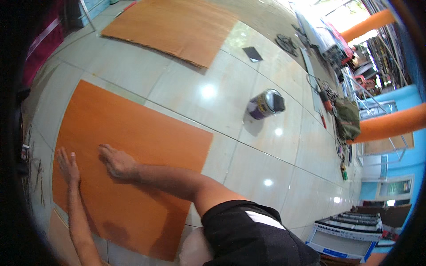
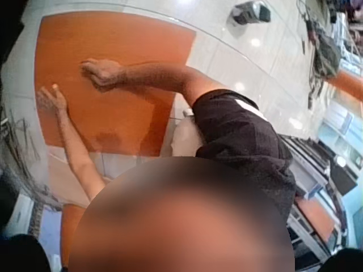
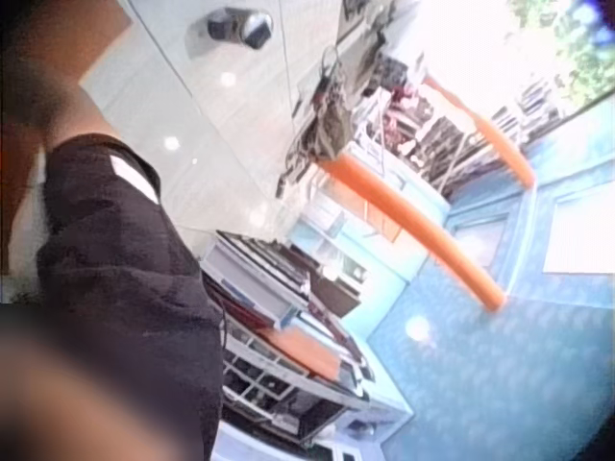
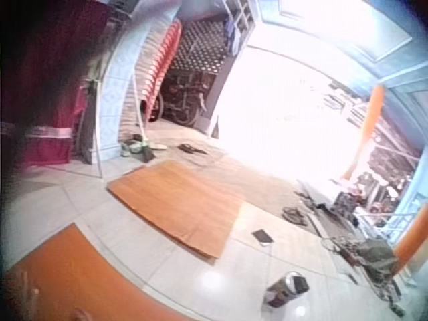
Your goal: The person kneels on the floor and wipes a rectangular wooden board with a striped cloth. They flip the board over to clean the other side and then use a small knife to scrape the edges of the board.
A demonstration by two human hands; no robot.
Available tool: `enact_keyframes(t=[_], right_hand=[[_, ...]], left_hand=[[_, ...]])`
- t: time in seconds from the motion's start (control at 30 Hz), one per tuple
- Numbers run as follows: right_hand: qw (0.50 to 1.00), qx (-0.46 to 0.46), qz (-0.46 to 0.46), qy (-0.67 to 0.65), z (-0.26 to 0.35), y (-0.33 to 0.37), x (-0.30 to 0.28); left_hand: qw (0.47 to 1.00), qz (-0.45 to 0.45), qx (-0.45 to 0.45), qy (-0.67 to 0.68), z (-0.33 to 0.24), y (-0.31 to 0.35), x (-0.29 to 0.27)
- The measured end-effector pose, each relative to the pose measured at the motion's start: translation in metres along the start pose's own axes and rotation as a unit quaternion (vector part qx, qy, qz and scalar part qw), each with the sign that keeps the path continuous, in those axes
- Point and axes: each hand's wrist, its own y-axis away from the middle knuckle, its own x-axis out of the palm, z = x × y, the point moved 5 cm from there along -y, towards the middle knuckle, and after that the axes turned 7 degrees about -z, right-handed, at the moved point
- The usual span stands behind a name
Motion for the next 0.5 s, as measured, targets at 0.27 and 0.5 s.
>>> enact_keyframes(t=[0.27, 0.5], right_hand=[[0.997, 0.045, -0.007, -0.056, 0.008, 0.000, -0.009], [0.996, 0.002, -0.086, -0.019, 0.001, -0.003, -0.007]], left_hand=[[0.978, 0.042, 0.198, 0.044, -0.143, 0.054, -0.023], [0.997, 0.033, 0.069, 0.018, -0.138, 0.005, -0.031]])
